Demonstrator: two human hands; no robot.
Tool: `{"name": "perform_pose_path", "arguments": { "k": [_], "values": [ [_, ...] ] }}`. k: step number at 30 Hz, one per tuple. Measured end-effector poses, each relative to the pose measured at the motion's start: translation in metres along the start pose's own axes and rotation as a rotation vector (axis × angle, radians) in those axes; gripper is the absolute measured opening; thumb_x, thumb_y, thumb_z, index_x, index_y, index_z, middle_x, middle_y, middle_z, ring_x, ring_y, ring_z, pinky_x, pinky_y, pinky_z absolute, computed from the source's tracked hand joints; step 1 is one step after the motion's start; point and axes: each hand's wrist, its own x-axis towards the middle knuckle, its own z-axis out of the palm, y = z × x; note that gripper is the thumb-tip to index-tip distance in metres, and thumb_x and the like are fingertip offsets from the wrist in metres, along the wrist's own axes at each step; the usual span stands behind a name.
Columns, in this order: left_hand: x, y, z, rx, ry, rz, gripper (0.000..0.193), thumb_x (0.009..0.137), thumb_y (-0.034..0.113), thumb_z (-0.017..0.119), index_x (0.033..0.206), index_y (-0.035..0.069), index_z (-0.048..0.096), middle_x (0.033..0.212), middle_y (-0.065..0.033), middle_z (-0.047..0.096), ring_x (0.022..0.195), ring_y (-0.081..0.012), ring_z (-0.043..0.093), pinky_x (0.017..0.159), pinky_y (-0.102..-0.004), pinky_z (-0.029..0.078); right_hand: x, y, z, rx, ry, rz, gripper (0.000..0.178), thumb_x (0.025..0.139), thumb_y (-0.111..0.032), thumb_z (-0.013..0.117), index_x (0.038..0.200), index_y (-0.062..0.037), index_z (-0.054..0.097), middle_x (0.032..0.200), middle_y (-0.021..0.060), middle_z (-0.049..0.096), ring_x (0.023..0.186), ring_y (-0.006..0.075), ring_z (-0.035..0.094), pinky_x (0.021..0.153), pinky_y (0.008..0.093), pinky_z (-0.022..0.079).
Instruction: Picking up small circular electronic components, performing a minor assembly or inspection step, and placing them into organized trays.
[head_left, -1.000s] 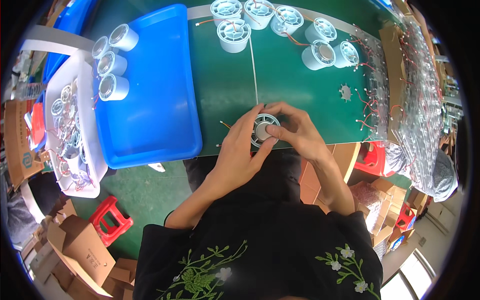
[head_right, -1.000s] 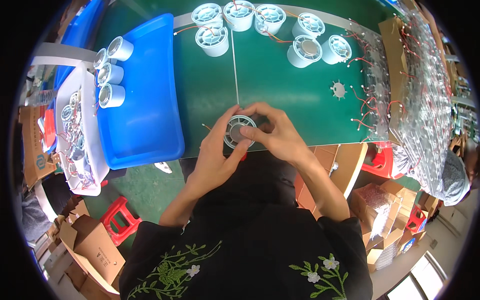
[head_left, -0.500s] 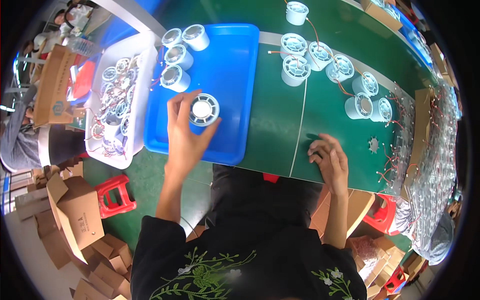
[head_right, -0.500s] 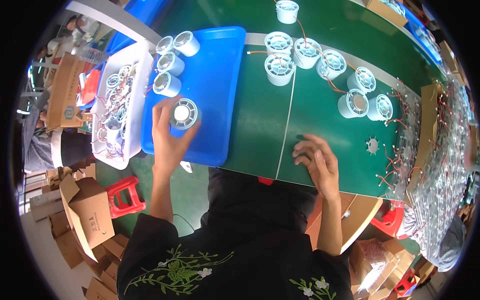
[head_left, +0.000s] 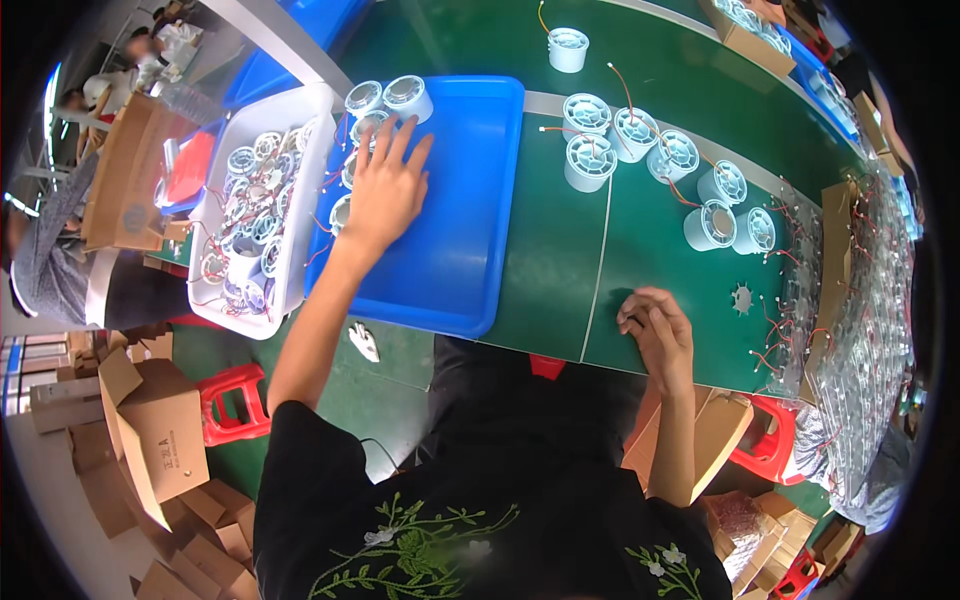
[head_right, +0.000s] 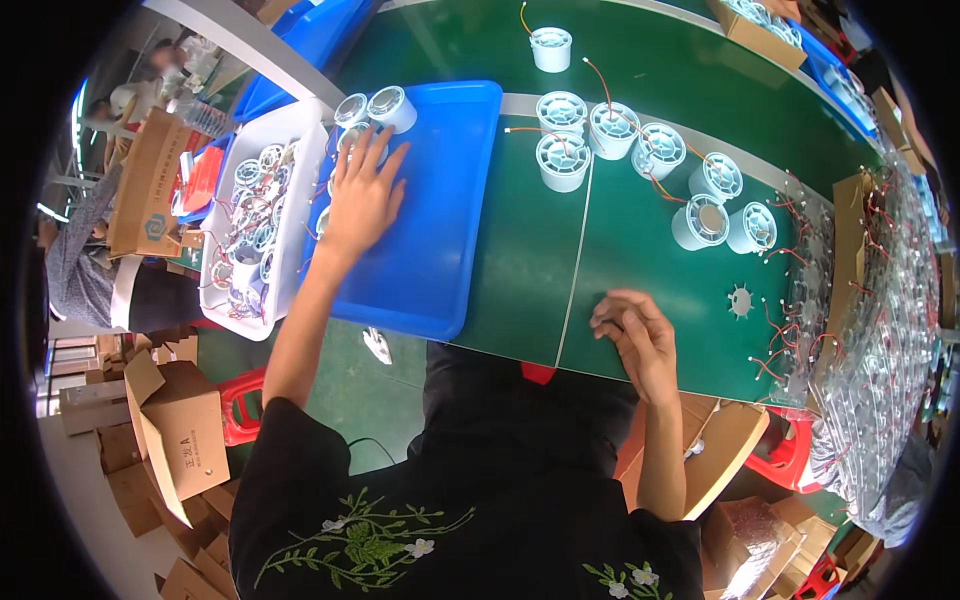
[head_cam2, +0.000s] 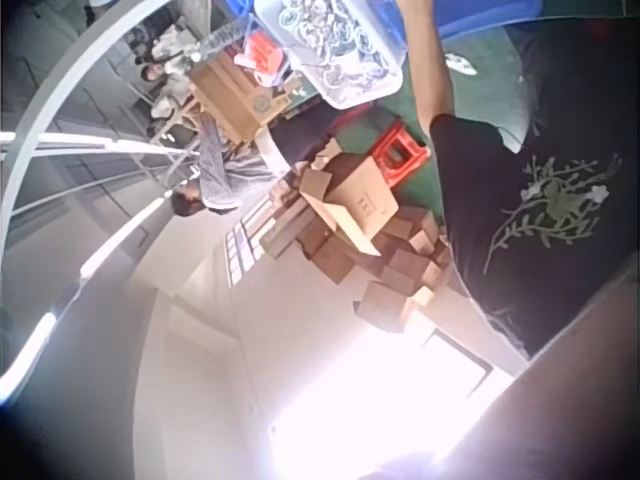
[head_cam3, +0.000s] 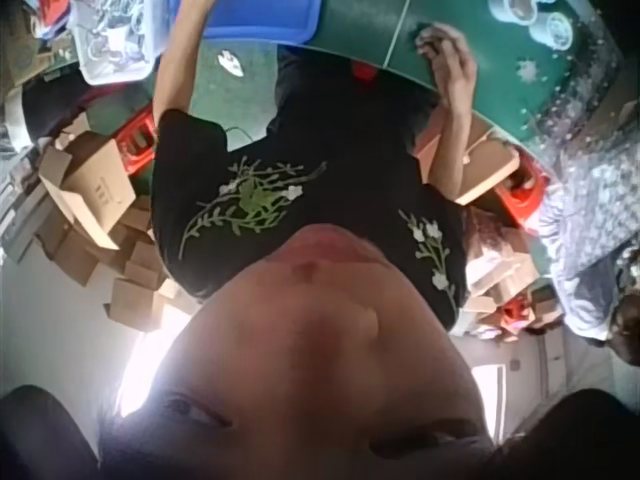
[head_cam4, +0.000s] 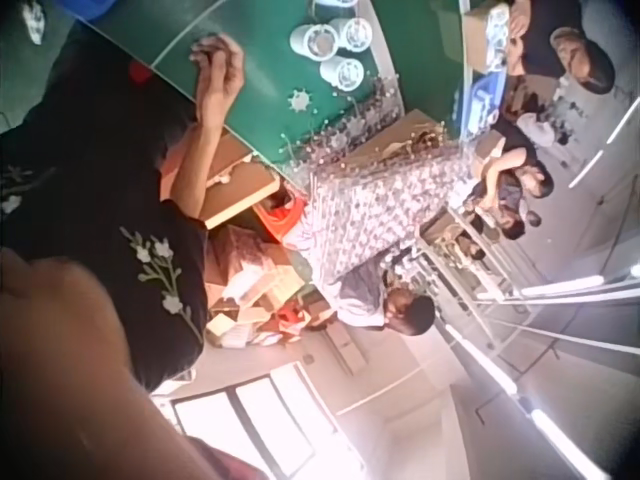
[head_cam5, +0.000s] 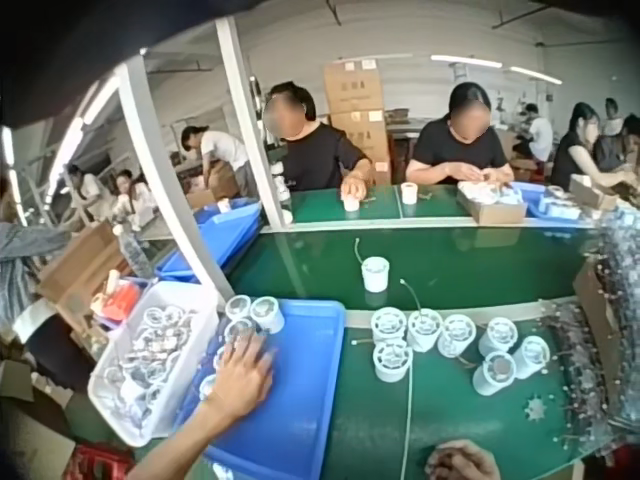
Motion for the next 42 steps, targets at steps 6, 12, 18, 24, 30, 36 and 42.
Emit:
{"name": "perform_pose_path", "arguments": {
  "k": [6, 12, 18, 24, 30, 36, 42],
  "values": [
    [-0.004, -0.039, 0.023, 0.176, -0.164, 0.002, 0.031, 0.078, 0.013, 0.065, 0.108, 0.003, 0.063, 0.125, -0.016, 0.054, 0.13, -0.0333, 0.039, 0.107, -0.0511, 0.029, 0.001, -0.003, 0.004, -0.01, 0.036, -0.008, 0.025, 0.098, -0.014, 0.047, 0.118, 0.0007, 0.052, 0.101, 0.0121, 0.057, 0.092, 0.0216, 0.055, 0.078, 0.0328, 0.045],
    [0.017, -0.029, 0.02, 0.121, -0.041, -0.03, 0.028, 0.079, 0.012, 0.065, 0.106, 0.005, 0.064, 0.125, -0.0143, 0.054, 0.126, -0.0323, 0.043, 0.106, -0.0486, 0.032, 0.004, -0.003, 0.002, 0.013, 0.034, 0.007, 0.025, 0.098, -0.014, 0.047, 0.117, 0.0007, 0.052, 0.101, 0.012, 0.057, 0.092, 0.0216, 0.055, 0.078, 0.033, 0.045],
    [0.127, 0.027, 0.008, -0.324, 0.236, 0.009, 0.029, 0.079, 0.01, 0.063, 0.108, 0.005, 0.064, 0.116, -0.0137, 0.061, 0.112, -0.0349, 0.053, 0.097, -0.0443, 0.041, 0.0, -0.004, -0.001, 0.038, 0.04, 0.012, 0.025, 0.098, -0.015, 0.046, 0.117, 0.0005, 0.052, 0.102, 0.0121, 0.058, 0.093, 0.0214, 0.056, 0.079, 0.0332, 0.045],
    [0.231, 0.025, 0.112, 0.022, -0.168, 0.057, 0.061, 0.073, 0.022, 0.069, 0.13, 0.013, 0.051, 0.131, -0.014, 0.052, 0.119, -0.0339, 0.051, 0.099, -0.0469, 0.042, 0.002, 0.001, 0.003, 0.051, 0.081, -0.024, 0.024, 0.097, -0.012, 0.048, 0.117, 0.0007, 0.053, 0.104, 0.0122, 0.059, 0.096, 0.0219, 0.057, 0.082, 0.0336, 0.047],
    [0.232, -0.012, 0.117, 0.002, -0.31, -0.052, 0.073, 0.072, 0.033, 0.075, 0.136, 0.017, 0.043, 0.122, -0.0188, 0.056, 0.112, -0.0349, 0.056, 0.093, -0.0488, 0.045, -0.082, -0.066, 0.034, -0.906, 0.045, -0.227, 0.025, 0.084, -0.001, 0.063, 0.109, -0.0033, 0.062, 0.103, 0.0108, 0.064, 0.09, 0.0207, 0.063, 0.076, 0.0308, 0.051],
    [0.165, 0.077, -0.03, -0.389, 0.009, 0.04, 0.06, 0.074, 0.032, 0.076, 0.122, 0.004, 0.054, 0.105, -0.0192, 0.063, 0.095, -0.0384, 0.061, 0.084, -0.0461, 0.047, -0.152, -0.198, -0.004, -1.313, 0.695, -0.478, 0.012, 0.091, -0.006, 0.056, 0.089, 0.0018, 0.065, 0.077, 0.0048, 0.064, 0.061, 0.0111, 0.06, 0.058, 0.0258, 0.049],
    [0.06, 0.159, -0.099, -0.425, -0.368, 0.366, 0.065, 0.072, 0.026, 0.077, 0.125, 0.002, 0.049, 0.097, -0.0146, 0.059, 0.089, -0.0326, 0.061, 0.072, -0.041, 0.05, -0.105, -0.336, -0.186, -2.014, 0.958, -0.506, 0.023, 0.091, -0.011, 0.058, 0.113, -0.0075, 0.063, 0.091, 0.0129, 0.065, 0.076, 0.0215, 0.062, 0.067, 0.0295, 0.047]
  ]
}}
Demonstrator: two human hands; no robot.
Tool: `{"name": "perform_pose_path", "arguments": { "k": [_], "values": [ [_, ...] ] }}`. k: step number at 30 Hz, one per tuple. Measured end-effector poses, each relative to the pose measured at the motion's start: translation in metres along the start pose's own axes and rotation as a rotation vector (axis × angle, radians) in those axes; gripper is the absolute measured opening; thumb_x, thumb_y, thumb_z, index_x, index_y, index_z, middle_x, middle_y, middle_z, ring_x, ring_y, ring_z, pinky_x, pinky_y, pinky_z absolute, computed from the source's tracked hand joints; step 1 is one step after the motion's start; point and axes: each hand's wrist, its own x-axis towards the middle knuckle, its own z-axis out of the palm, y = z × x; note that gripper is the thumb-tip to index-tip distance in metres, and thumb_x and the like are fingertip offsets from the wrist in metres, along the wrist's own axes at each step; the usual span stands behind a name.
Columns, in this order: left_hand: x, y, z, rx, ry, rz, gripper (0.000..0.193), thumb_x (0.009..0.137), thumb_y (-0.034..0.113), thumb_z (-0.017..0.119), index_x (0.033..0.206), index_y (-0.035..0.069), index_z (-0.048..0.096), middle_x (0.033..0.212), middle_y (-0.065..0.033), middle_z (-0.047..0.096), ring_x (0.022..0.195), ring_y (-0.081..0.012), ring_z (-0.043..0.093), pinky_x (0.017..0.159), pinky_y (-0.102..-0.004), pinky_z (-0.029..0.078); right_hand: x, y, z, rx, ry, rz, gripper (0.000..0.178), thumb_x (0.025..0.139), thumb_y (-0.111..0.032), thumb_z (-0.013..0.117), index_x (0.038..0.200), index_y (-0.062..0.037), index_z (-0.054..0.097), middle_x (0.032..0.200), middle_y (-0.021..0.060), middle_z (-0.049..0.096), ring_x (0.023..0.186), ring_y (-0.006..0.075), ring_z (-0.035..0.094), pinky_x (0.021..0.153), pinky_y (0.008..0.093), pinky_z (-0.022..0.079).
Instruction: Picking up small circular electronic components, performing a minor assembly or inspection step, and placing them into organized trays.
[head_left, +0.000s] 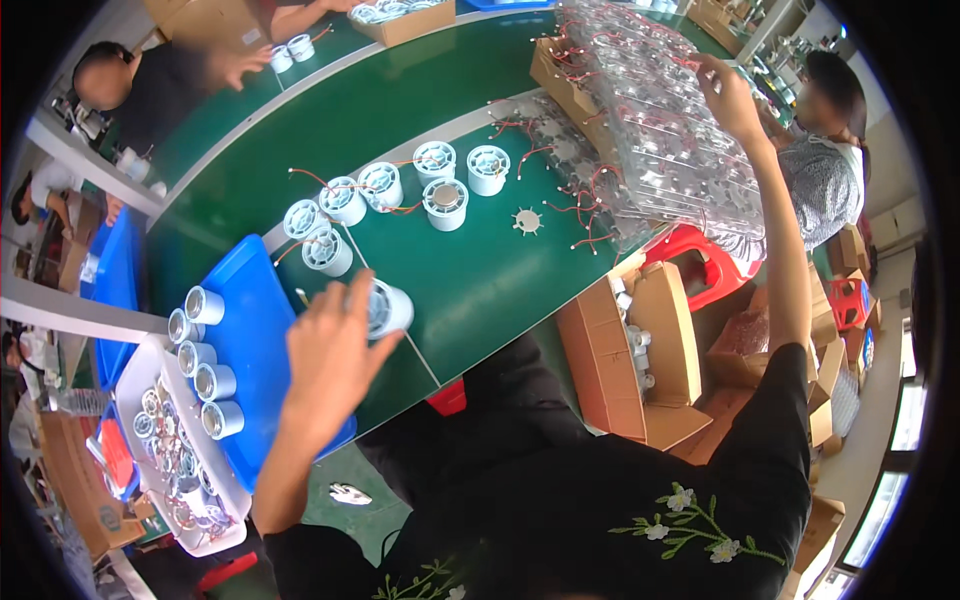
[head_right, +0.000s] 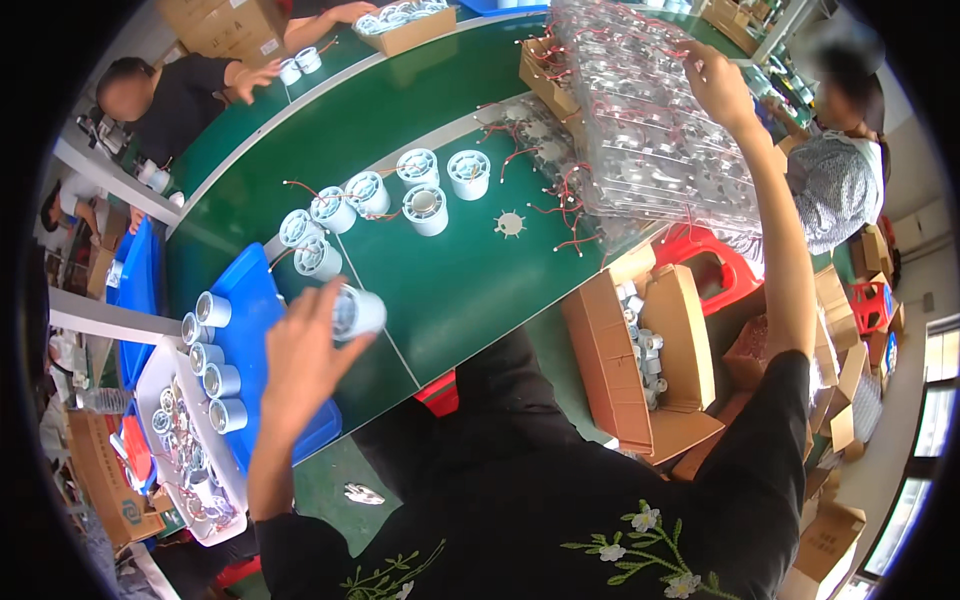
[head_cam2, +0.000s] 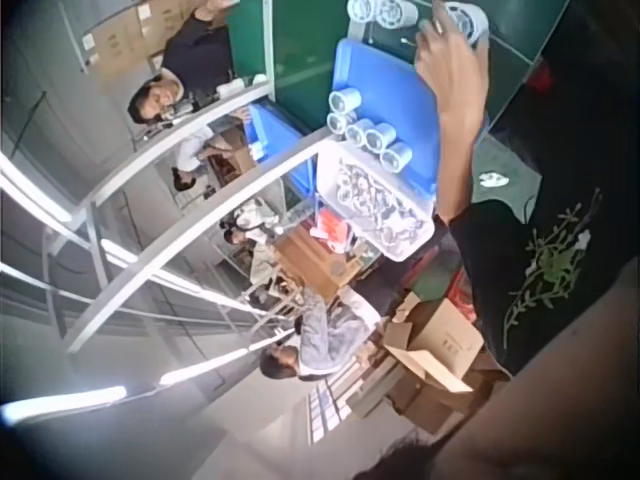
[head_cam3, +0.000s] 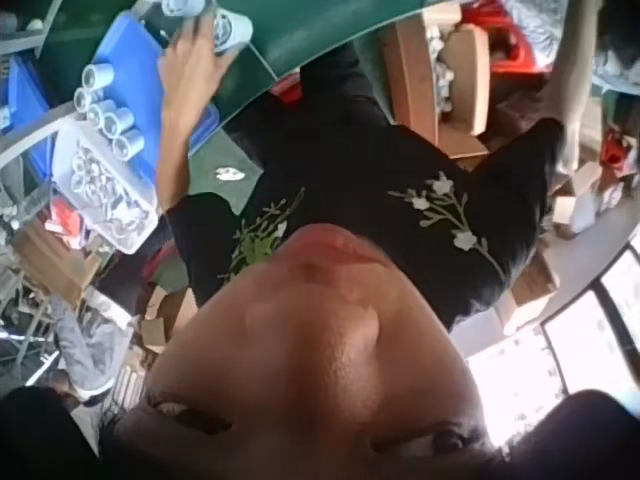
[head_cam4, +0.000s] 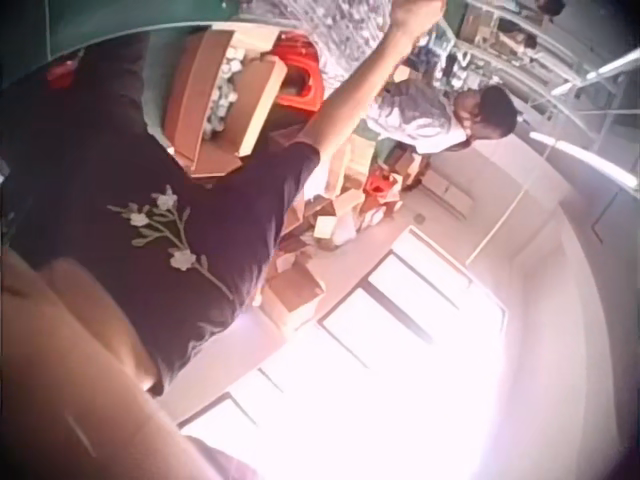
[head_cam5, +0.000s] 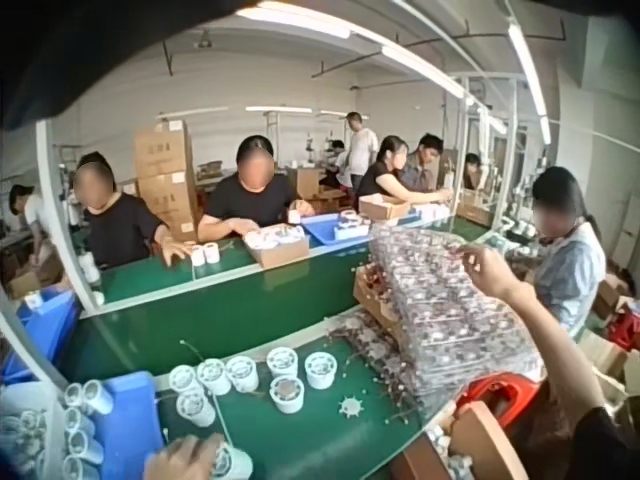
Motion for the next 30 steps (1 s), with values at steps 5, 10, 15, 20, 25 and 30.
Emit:
{"name": "perform_pose_path", "arguments": {
  "k": [5, 10, 15, 20, 25, 30],
  "values": [
    [-0.034, 0.025, 0.05, -0.078, -0.047, 0.013, 0.063, 0.072, 0.018, 0.077, 0.125, 0.002, 0.049, 0.101, -0.015, 0.057, 0.087, -0.0328, 0.06, 0.071, -0.0394, 0.05, 0.059, 0.064, 0.062, -0.346, -0.415, -0.123, 0.027, 0.09, -0.027, 0.057, 0.115, -0.0192, 0.064, 0.114, 0.012, 0.064, 0.108, 0.0296, 0.059, 0.093, 0.0441, 0.042],
    [-0.063, 0.024, 0.051, -0.315, 0.179, -0.079, 0.053, 0.075, 0.009, 0.074, 0.122, 0.001, 0.051, 0.104, -0.0162, 0.058, 0.087, -0.0332, 0.06, 0.072, -0.0387, 0.05, 0.075, 0.091, 0.073, -0.468, -0.385, -0.108, 0.033, 0.086, -0.035, 0.064, 0.11, -0.0136, 0.065, 0.108, 0.0132, 0.065, 0.102, 0.032, 0.06, 0.094, 0.0472, 0.039],
    [-0.073, 0.01, 0.083, -0.634, 0.356, -0.112, 0.036, 0.076, -0.003, 0.069, 0.111, 0.003, 0.06, 0.098, -0.0133, 0.063, 0.076, -0.0256, 0.062, 0.066, -0.0332, 0.05, 0.077, 0.133, 0.074, -0.466, -0.12, -0.193, 0.038, 0.083, -0.04, 0.067, 0.112, -0.0158, 0.063, 0.098, 0.0103, 0.067, 0.095, 0.0305, 0.063, 0.094, 0.0496, 0.038],
    [-0.084, 0.012, 0.099, -0.716, 0.503, -0.187, 0.018, 0.078, -0.006, 0.066, 0.094, 0.001, 0.066, 0.091, -0.0116, 0.065, 0.07, -0.0235, 0.062, 0.064, -0.0303, 0.05, 0.083, 0.107, 0.071, -0.525, -0.22, -0.072, 0.041, 0.082, -0.048, 0.065, 0.113, -0.0213, 0.062, 0.104, 0.0069, 0.068, 0.103, 0.0275, 0.062, 0.094, 0.0447, 0.039],
    [-0.087, 0.012, 0.115, -0.812, 0.513, -0.26, 0.014, 0.077, -0.005, 0.067, 0.09, 0.0, 0.065, 0.089, -0.0114, 0.064, 0.078, -0.0282, 0.062, 0.068, -0.0345, 0.051, 0.077, 0.052, 0.021, -0.374, -0.081, 0.118, 0.047, 0.085, -0.042, 0.065, 0.122, -0.0146, 0.059, 0.108, 0.0104, 0.069, 0.101, 0.0238, 0.064, 0.09, 0.035, 0.044],
    [-0.078, 0.013, 0.12, -0.585, 0.489, -0.229, 0.015, 0.076, -0.004, 0.067, 0.09, 0.0, 0.066, 0.096, -0.0113, 0.063, 0.084, -0.0255, 0.061, 0.068, -0.0343, 0.05, 0.064, 0.022, -0.024, -1.628, 0.397, -0.688, 0.052, 0.088, -0.035, 0.065, 0.129, -0.0048, 0.055, 0.111, 0.0093, 0.067, 0.101, 0.0171, 0.062, 0.086, 0.0289, 0.046]
  ]
}}
